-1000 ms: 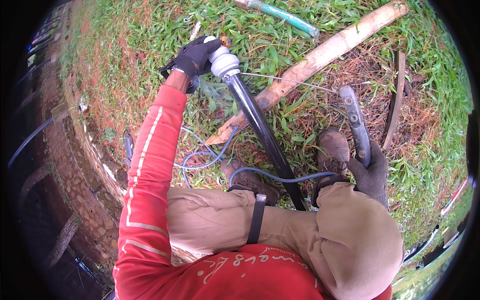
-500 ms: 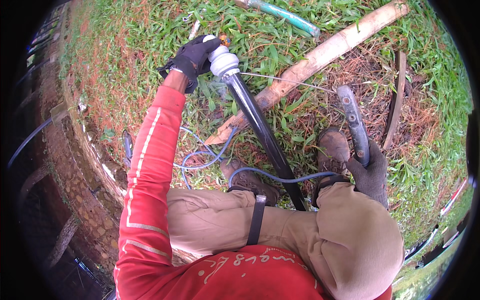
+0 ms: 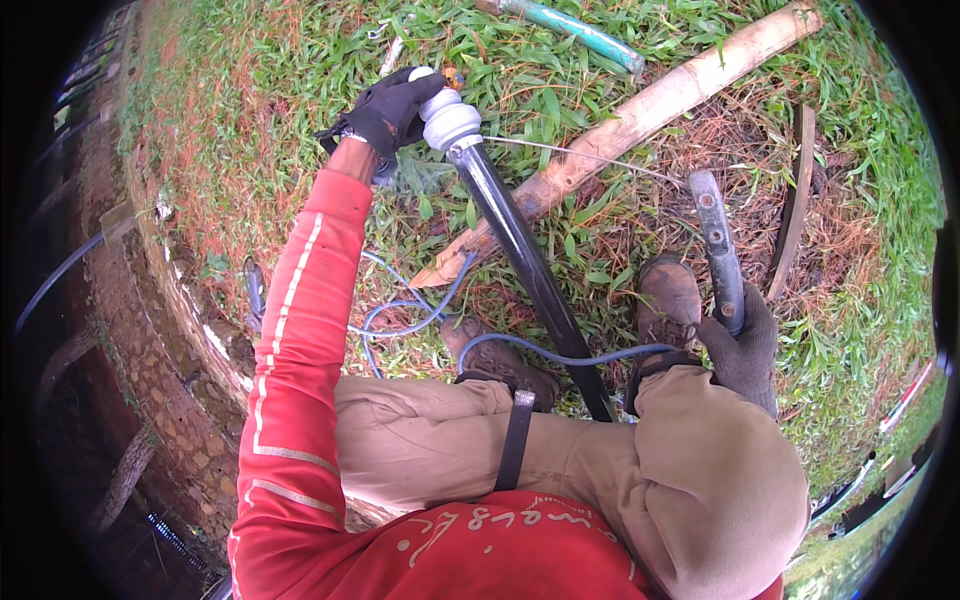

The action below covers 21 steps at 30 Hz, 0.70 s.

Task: The person prepares a metal pole by filing the end of a decorative cap, and then welds the cap onto the end of the long pole while sitting on the grass.

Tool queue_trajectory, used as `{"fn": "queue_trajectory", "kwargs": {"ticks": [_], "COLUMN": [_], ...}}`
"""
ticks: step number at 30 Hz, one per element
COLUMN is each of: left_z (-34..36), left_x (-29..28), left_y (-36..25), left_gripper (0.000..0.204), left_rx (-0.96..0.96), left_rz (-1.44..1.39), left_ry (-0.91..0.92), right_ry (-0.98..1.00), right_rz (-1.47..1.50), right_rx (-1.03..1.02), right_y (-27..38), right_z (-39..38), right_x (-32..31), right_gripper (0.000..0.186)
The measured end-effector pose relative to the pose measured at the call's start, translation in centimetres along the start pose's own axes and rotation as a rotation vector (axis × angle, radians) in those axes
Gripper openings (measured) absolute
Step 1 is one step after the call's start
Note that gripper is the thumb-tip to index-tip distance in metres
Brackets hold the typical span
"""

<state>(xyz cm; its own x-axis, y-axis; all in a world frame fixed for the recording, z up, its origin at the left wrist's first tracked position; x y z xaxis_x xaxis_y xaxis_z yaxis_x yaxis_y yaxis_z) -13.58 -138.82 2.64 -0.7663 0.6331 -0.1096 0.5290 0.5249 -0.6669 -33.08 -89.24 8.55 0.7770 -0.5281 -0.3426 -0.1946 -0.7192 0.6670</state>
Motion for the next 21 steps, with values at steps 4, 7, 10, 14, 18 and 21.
{"fn": "queue_trajectory", "kwargs": {"ticks": [4,7,10,14,18,21], "left_z": [1.1,1.0,0.0,0.7,-0.8,0.5], "left_x": [-0.9,-1.2,-0.1,-1.5,0.5,-0.6], "left_y": [0.6,0.4,0.2,0.3,-0.7,0.4], "left_gripper": [0.026,0.035,0.044,0.041,0.035,0.03], "left_rx": [-0.006,0.063,0.002,0.048,0.022,0.036], "left_rz": [-0.042,0.15,0.103,0.118,0.162,0.032], "left_ry": [0.103,0.03,-0.019,-0.006,0.024,0.034], "right_ry": [0.029,-0.02,-0.101,-0.068,-0.027,-0.025], "right_rz": [0.03,-0.012,0.074,0.147,0.015,0.004], "right_rx": [0.0,-0.09,-0.061,-0.003,-0.059,-0.018], "right_y": [-0.3,-0.9,-1.1,-1.3,-0.6,-0.1], "right_z": [0.1,0.2,-0.2,-0.1,-0.1,-0.1], "right_x": [0.3,0.2,-0.3,-0.1,-0.2,0.2], "right_gripper": [0.027,0.031,0.032,0.031,0.032,0.027]}}
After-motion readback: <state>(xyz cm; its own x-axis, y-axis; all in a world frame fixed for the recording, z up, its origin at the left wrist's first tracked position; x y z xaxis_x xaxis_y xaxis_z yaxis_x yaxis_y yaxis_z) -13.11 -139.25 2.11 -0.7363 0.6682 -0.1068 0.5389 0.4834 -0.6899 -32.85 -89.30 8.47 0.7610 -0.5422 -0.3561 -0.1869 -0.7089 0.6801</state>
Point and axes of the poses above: each hand's wrist, its own z-axis towards the middle knuckle, its own x-axis out of the palm, y = z × x, the point moved 2 cm from there along z, towards the middle knuckle, and after that the axes turned 4 degrees about -y, right-handed, at the moved point
